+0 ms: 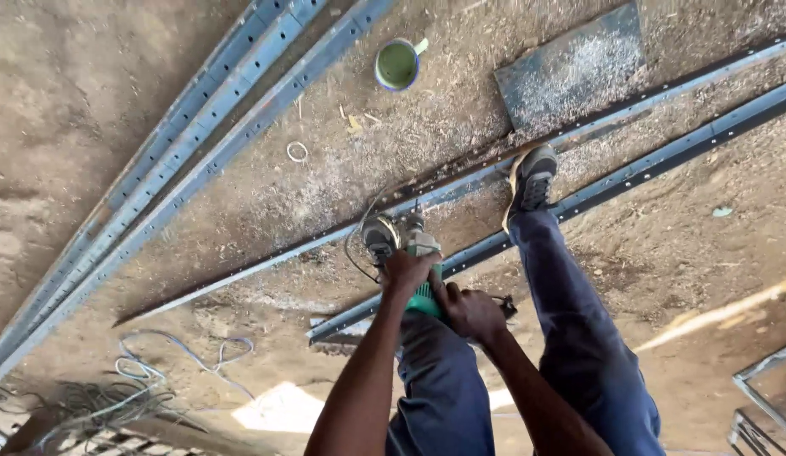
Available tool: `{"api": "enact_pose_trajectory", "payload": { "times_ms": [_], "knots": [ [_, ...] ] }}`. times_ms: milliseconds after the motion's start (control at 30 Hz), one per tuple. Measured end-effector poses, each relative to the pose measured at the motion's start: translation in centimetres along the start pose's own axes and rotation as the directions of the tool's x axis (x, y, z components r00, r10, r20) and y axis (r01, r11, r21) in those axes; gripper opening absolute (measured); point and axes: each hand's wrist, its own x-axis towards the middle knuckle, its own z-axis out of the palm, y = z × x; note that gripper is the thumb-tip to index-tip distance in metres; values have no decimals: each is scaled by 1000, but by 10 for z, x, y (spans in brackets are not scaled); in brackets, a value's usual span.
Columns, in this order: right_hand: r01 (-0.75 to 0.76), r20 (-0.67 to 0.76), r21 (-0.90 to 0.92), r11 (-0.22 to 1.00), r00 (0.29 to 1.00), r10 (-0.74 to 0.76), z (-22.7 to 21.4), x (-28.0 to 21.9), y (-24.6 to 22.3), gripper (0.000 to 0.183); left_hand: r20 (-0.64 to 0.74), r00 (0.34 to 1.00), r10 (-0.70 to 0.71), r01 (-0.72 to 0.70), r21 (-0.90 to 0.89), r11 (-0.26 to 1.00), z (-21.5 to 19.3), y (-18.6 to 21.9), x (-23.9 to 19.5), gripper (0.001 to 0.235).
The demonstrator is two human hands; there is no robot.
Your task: Using a power drill to create a series of holes in long metal bars on the ground.
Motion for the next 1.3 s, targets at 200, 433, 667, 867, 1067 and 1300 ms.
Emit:
{"api": "enact_pose_trajectory", "payload": {
  "times_ms": [200,433,667,867,1067,1300],
  "knots": [
    [-6,12,-47,999,1000,7,-21,0,0,66,3,1000,12,-12,98,995,-10,34,-28,88],
    [-81,40,17,997,996,80,-23,-2,-24,68,42,999,-25,19,134,991,-12,21,-29,93],
    [-83,66,17,996,994,81,-18,5,-21,75,-27,967,254,-229,349,909,-25,4,-40,70],
    [-42,29,-11,999,999,43,-23,9,-20,70,-309,578,755,-511,585,630,2,-64,10,22],
    [11,17,-67,998,1000,-9,-27,11,-17,73,-383,471,795,-592,530,607,9,-75,28,19],
    [-42,152,13,999,988,39,-16,8,-7,79,-393,405,825,-685,468,559,14,-74,28,18]
  ]
}}
